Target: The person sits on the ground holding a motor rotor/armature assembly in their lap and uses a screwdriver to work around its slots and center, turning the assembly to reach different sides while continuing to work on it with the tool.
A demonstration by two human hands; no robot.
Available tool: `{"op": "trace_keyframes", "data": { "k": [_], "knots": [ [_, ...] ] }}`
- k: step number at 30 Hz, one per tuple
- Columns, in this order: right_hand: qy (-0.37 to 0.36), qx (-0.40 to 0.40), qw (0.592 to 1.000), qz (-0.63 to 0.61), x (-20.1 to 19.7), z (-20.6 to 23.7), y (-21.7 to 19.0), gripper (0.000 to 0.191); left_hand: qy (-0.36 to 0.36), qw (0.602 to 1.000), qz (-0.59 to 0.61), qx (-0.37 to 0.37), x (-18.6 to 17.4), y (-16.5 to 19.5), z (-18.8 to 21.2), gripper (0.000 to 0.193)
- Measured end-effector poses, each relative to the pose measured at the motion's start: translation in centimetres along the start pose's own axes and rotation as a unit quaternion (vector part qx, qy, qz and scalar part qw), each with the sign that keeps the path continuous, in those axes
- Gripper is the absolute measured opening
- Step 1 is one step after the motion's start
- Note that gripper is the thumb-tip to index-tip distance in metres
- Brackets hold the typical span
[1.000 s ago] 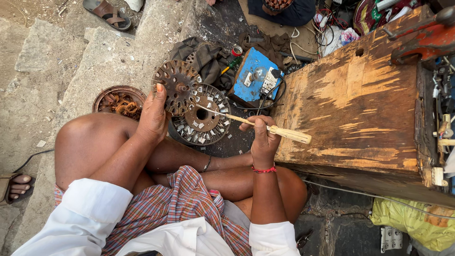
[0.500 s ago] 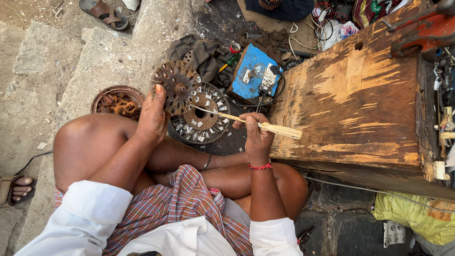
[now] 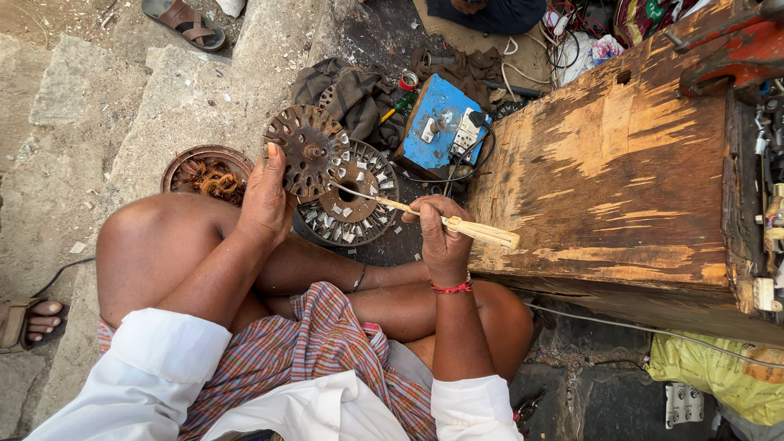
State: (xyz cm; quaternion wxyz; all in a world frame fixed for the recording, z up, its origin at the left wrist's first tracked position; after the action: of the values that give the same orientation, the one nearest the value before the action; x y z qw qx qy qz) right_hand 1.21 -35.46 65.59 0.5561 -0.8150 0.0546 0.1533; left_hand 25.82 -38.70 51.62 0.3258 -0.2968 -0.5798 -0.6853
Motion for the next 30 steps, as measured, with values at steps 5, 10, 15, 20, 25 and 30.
{"op": "trace_keyframes", "data": {
  "k": [5,10,15,20,25,30],
  "knots": [
    [0.0,-0.021,1.0,0.018,0.5,0.1,-0.8,0.024,0.03,1.0,0.0,-0.008,-0.7,-0.4,0.0,0.064],
    [0.01,-0.007,0.997,0.071,0.7,0.4,-1.5,0.025,0.012,1.0,0.001,0.021,-0.4,0.0,0.3,0.065],
    [-0.005,-0.03,0.996,0.085,1.8,-0.1,-2.9,0.024,0.037,0.999,0.023,0.02,-0.6,0.5,0.1,0.065],
    [-0.024,-0.068,0.99,0.119,2.9,-0.1,-4.2,0.022,0.047,0.998,0.045,-0.014,-0.2,0.4,0.3,0.062],
    [-0.017,-0.067,0.991,0.116,3.1,-0.3,-4.1,0.022,0.038,0.998,0.043,-0.014,0.0,0.7,0.2,0.064],
    [-0.005,-0.051,0.992,0.116,3.0,0.3,-3.1,0.022,0.016,1.0,0.019,0.008,0.1,0.6,0.3,0.064]
  ]
}}
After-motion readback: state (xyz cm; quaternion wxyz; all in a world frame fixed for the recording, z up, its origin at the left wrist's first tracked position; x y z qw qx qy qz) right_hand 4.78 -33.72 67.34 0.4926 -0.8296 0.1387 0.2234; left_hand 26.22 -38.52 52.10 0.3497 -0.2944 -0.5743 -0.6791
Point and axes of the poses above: each hand's wrist, its own z-axis away from the middle knuckle, its own x-axis out of the palm, y = z × x, the point moved 10 cm from there along -z, towards the middle knuckle, and after that the axes turned 3 degrees about -y, right-handed, at the moved point
